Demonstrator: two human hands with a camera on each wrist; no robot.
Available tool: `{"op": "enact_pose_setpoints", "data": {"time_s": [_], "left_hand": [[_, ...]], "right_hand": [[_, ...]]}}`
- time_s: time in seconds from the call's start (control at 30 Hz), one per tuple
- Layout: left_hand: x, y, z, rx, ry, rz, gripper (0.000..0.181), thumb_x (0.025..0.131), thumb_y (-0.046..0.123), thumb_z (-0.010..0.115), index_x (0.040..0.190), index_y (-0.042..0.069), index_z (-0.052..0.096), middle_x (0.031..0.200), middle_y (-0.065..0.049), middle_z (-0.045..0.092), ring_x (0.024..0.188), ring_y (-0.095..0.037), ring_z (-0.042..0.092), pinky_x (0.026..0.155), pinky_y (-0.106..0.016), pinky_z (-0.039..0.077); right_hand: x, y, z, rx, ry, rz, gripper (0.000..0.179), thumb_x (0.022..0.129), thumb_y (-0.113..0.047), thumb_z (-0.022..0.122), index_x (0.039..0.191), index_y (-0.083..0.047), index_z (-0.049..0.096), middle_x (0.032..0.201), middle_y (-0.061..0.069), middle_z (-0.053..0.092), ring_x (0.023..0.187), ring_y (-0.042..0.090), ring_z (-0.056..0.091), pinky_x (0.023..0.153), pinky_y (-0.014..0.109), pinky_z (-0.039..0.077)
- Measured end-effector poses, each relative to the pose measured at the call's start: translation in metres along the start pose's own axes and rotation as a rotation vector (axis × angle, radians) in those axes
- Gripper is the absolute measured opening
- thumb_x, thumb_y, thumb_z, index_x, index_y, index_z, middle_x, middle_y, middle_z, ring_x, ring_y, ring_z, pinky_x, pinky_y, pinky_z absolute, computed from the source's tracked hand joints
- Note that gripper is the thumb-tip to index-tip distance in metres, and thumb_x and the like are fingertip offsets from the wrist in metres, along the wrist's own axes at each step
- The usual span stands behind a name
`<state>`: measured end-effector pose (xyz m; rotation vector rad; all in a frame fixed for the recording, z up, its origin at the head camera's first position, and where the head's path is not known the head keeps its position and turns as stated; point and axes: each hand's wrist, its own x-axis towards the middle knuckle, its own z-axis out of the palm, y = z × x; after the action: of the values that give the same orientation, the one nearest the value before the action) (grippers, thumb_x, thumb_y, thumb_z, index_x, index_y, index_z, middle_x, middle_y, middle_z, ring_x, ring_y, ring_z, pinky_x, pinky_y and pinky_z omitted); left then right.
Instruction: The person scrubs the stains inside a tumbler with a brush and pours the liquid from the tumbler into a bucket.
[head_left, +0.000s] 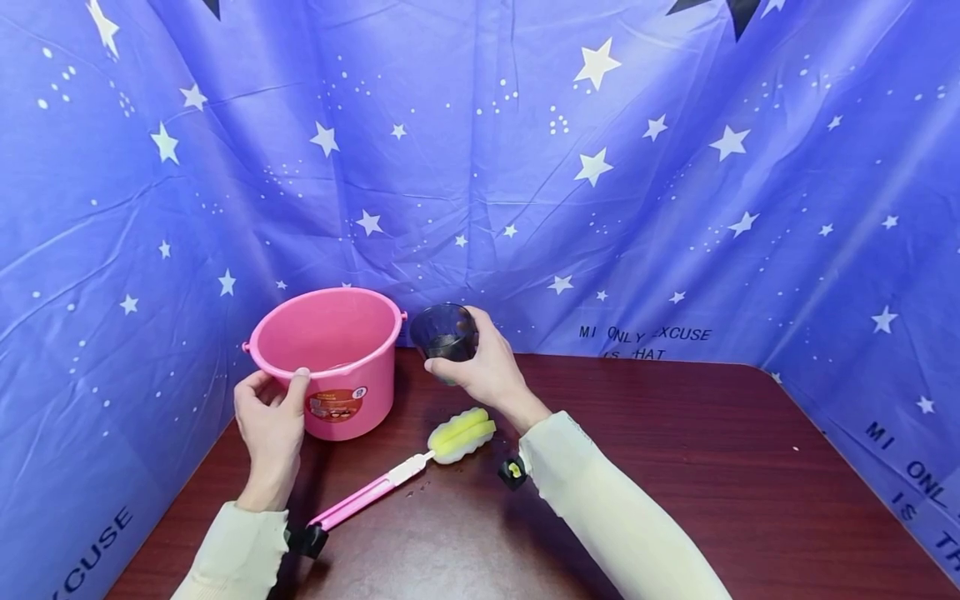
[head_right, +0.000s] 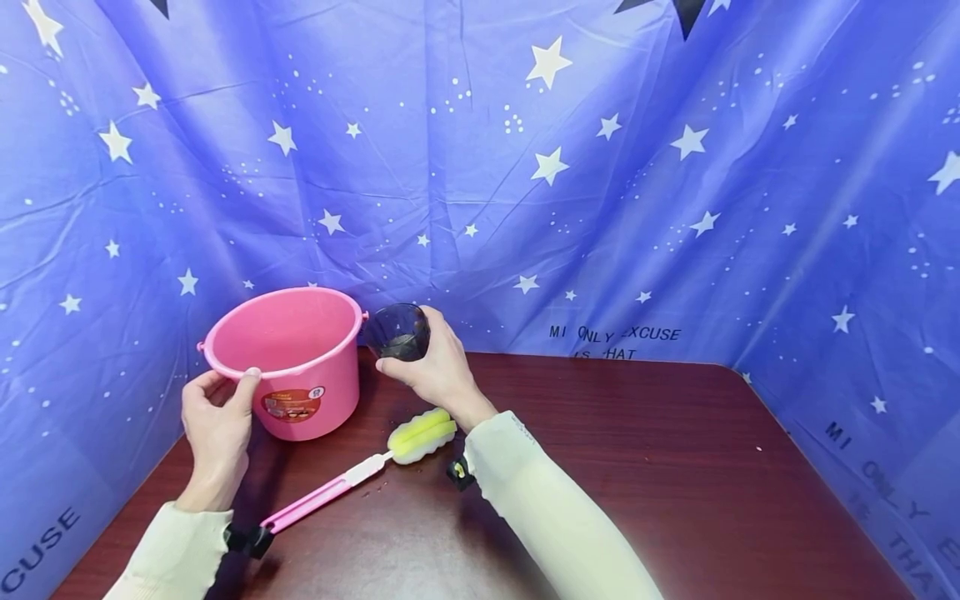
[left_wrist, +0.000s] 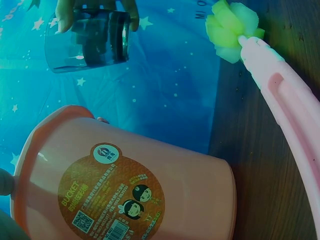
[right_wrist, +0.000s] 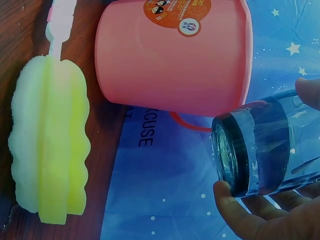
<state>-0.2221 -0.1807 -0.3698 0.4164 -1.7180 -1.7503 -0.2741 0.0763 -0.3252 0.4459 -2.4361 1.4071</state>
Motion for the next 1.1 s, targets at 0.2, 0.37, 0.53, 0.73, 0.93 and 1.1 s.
{"op": "enact_pose_setpoints", "data": {"time_s": [0.2, 0.37, 0.53, 0.73, 0.93, 1.1], "left_hand": [[0.0, 0.0, 0.002, -0.009, 0.02, 0.024, 0.055, 0.083, 0.023, 0.074, 0.123, 0.002, 0.042, 0.11, 0.004, 0.043, 0.108, -0.023, 0.048, 0.1, -0.037, 0.041], [0.0, -0.001, 0.004, -0.002, 0.019, 0.03, 0.056, 0.083, 0.022, 0.074, 0.123, 0.0, 0.042, 0.11, 0.003, 0.043, 0.108, -0.022, 0.049, 0.1, -0.041, 0.04], [0.001, -0.001, 0.005, -0.003, 0.022, 0.032, 0.058, 0.082, 0.019, 0.074, 0.124, -0.004, 0.041, 0.109, 0.002, 0.042, 0.108, -0.023, 0.049, 0.099, -0.041, 0.041], [0.003, -0.003, 0.003, 0.002, 0.021, 0.022, 0.059, 0.082, 0.019, 0.075, 0.125, -0.003, 0.041, 0.11, 0.002, 0.042, 0.107, -0.022, 0.049, 0.097, -0.036, 0.042], [0.003, -0.002, 0.002, 0.0, 0.024, 0.019, 0.059, 0.083, 0.019, 0.074, 0.126, -0.003, 0.04, 0.11, 0.002, 0.042, 0.108, -0.022, 0.048, 0.098, -0.037, 0.041], [0.001, 0.0, 0.001, 0.005, 0.029, 0.024, 0.059, 0.083, 0.021, 0.074, 0.125, -0.003, 0.041, 0.111, 0.0, 0.043, 0.107, -0.023, 0.049, 0.099, -0.039, 0.041]], "right_hand": [[0.001, -0.002, 0.001, -0.013, -0.004, 0.006, 0.086, 0.064, -0.037, 0.084, 0.137, -0.019, 0.043, 0.125, 0.002, 0.055, 0.111, 0.019, 0.053, 0.093, 0.041, 0.043], [0.001, -0.003, 0.002, 0.001, -0.007, 0.004, 0.085, 0.064, -0.034, 0.085, 0.137, -0.018, 0.043, 0.125, 0.003, 0.055, 0.11, 0.019, 0.053, 0.093, 0.041, 0.043], [0.001, -0.002, 0.004, -0.008, -0.01, 0.002, 0.086, 0.064, -0.034, 0.085, 0.137, -0.017, 0.043, 0.126, 0.003, 0.055, 0.111, 0.019, 0.053, 0.094, 0.041, 0.042], [0.003, -0.003, 0.007, -0.009, -0.006, 0.0, 0.085, 0.064, -0.035, 0.085, 0.136, -0.017, 0.044, 0.125, 0.002, 0.056, 0.111, 0.019, 0.053, 0.094, 0.04, 0.042], [0.007, -0.005, 0.01, -0.029, -0.003, -0.019, 0.085, 0.064, -0.036, 0.085, 0.136, -0.017, 0.044, 0.124, 0.002, 0.056, 0.111, 0.018, 0.053, 0.094, 0.04, 0.041], [0.008, -0.007, 0.012, -0.035, -0.003, -0.028, 0.084, 0.064, -0.035, 0.085, 0.135, -0.017, 0.044, 0.125, 0.003, 0.056, 0.112, 0.019, 0.053, 0.095, 0.041, 0.041]]}}
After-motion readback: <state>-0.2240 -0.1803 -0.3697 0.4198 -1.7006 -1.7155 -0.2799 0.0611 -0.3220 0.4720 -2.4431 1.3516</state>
